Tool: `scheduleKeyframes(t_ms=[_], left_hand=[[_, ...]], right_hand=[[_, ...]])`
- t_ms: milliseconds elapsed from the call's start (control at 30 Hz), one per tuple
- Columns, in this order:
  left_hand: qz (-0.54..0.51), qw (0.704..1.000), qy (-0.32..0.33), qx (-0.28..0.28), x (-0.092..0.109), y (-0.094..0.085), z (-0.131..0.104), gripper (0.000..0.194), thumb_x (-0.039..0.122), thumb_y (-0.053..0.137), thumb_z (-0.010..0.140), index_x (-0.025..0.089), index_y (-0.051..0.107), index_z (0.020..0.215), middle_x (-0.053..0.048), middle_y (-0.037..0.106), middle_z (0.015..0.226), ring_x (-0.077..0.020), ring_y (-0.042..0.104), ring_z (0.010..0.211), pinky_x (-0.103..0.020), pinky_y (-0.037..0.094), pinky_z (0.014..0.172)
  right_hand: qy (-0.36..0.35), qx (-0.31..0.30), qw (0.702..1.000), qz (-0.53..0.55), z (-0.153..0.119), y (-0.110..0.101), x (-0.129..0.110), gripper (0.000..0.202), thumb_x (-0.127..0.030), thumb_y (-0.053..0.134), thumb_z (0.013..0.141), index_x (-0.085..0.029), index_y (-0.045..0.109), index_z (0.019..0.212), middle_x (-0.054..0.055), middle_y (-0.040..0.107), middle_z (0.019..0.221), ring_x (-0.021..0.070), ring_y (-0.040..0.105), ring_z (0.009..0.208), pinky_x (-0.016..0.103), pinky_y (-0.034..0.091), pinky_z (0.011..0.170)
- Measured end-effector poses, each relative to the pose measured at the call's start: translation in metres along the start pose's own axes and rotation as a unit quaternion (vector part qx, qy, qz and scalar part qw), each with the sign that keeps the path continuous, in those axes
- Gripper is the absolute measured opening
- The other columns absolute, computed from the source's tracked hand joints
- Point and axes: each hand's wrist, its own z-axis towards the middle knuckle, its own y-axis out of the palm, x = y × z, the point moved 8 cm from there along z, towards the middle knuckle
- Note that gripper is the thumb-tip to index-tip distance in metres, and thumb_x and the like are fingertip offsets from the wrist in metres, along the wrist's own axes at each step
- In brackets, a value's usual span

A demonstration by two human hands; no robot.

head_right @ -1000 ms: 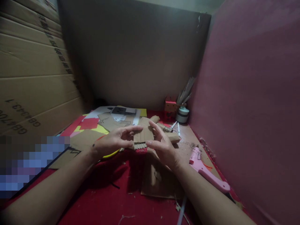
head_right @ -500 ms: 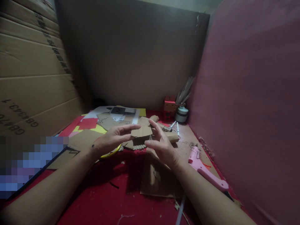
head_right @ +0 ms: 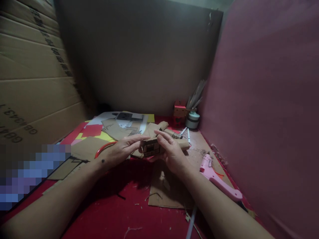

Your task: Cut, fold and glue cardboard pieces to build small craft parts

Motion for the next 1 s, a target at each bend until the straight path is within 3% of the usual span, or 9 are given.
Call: scheduleKeyframes(t_ms=[100,333,467,700,867,1000], left_hand=[[0.007,0.999,0.035,-0.015,0.001,0.004,0.001,0.035,0.026,0.043,0.086,0.021,0.060,0.115,-0.006,0.063,0.113,-0.0201,0.054,0.104,-0.035,0.040,0.092],[-0.022,0.997,0.018,-0.076,0.009,0.012,-0.002,0.044,0.040,0.047,0.085,0.026,0.050,0.127,-0.005,0.061,0.113,-0.0176,0.058,0.084,-0.029,0.045,0.075],[0.003,0.999,0.005,-0.048,0.009,0.016,-0.003,0.054,0.044,0.058,0.078,0.025,0.049,0.127,-0.003,0.063,0.101,-0.0159,0.056,0.073,-0.029,0.045,0.067],[0.000,0.999,0.043,-0.004,0.012,0.016,-0.002,0.039,0.035,0.051,0.083,0.026,0.056,0.121,-0.005,0.062,0.113,-0.0223,0.055,0.102,-0.036,0.041,0.090],[-0.014,0.999,0.041,-0.004,0.012,0.015,-0.002,0.037,0.034,0.050,0.084,0.023,0.058,0.118,-0.007,0.062,0.114,-0.0226,0.055,0.104,-0.035,0.040,0.091],[-0.045,0.999,-0.002,-0.003,0.003,0.010,0.001,0.037,0.037,0.051,0.083,0.018,0.059,0.114,-0.007,0.065,0.108,-0.0223,0.058,0.098,-0.033,0.042,0.088]], right_hand=[[0.008,0.014,1.000,-0.019,0.000,-0.001,0.001,0.030,-0.037,0.059,0.078,-0.020,0.057,0.103,0.008,0.064,0.089,0.0208,0.064,0.065,0.036,0.054,0.046],[0.028,0.038,0.999,-0.001,0.003,-0.006,0.008,0.025,-0.041,0.059,0.078,-0.019,0.058,0.092,0.006,0.065,0.081,0.0175,0.062,0.059,0.028,0.051,0.040],[0.025,0.032,0.999,0.003,0.003,-0.006,0.012,0.026,-0.040,0.061,0.078,-0.018,0.058,0.092,0.006,0.065,0.085,0.0167,0.063,0.061,0.026,0.051,0.042],[0.036,0.023,0.999,0.029,0.003,-0.002,0.013,0.033,-0.046,0.058,0.080,-0.017,0.058,0.095,0.009,0.065,0.082,0.0197,0.063,0.065,0.031,0.052,0.046],[0.053,0.007,0.998,0.026,0.002,0.003,0.011,0.041,-0.056,0.052,0.079,-0.017,0.059,0.093,0.010,0.065,0.082,0.0226,0.064,0.069,0.036,0.052,0.052],[0.071,-0.007,0.997,0.026,0.002,0.004,0.013,0.045,-0.059,0.049,0.079,-0.020,0.056,0.102,0.010,0.065,0.089,0.0238,0.064,0.075,0.038,0.052,0.055]])
